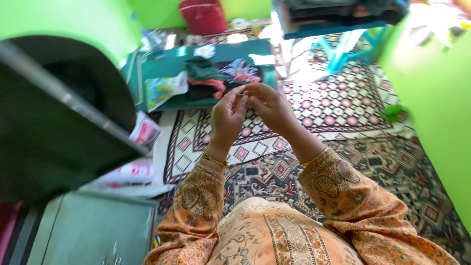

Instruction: The person folds various pieces of clothing, including shirts and pants, by hand on a green table. They then place the folded items into a dark wardrobe, stacking them neatly on a shelf.

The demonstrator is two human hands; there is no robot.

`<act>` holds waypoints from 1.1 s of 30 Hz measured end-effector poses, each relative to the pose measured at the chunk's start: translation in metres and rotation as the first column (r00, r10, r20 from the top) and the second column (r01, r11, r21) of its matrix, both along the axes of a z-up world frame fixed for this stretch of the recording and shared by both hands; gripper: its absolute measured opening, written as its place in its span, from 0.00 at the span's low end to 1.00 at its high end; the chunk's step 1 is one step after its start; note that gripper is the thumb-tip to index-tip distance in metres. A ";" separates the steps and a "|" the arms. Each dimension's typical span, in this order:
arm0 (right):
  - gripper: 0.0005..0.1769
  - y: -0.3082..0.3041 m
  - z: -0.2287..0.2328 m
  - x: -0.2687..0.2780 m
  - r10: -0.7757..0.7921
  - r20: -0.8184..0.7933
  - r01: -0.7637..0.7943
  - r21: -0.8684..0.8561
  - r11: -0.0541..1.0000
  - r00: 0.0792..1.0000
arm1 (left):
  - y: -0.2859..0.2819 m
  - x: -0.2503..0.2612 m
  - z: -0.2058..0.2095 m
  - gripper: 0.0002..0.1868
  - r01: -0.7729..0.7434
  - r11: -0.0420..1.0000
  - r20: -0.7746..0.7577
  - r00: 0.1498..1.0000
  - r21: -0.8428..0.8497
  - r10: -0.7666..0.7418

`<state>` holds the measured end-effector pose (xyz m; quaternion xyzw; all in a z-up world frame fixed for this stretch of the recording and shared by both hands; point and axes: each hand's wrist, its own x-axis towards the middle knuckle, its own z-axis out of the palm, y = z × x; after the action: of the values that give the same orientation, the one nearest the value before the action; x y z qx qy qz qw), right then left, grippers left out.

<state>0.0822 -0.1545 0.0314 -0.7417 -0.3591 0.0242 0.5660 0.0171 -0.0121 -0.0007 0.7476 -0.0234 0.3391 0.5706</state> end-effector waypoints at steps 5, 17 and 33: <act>0.17 -0.065 -0.011 0.065 -0.164 -0.050 0.163 -0.031 0.986 0.985 | -0.055 0.089 -0.008 0.15 0.148 0.989 -0.021 0.989 -0.015 -0.148; 0.16 -0.193 -0.024 0.315 -0.280 -0.207 0.305 0.101 0.947 0.937 | -0.160 0.376 -0.012 0.15 0.588 0.781 -0.048 0.791 -0.210 -0.609; 0.18 -0.367 -0.039 0.630 -0.360 -0.569 0.572 0.250 0.781 0.739 | -0.273 0.683 -0.045 0.19 0.588 0.583 -0.171 0.607 -0.561 -0.776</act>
<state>0.7122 -0.5215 -0.0078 -0.6416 0.0025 -0.0098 0.7670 0.7000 -0.2852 -0.0455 0.5752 -0.1200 -0.0779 0.8054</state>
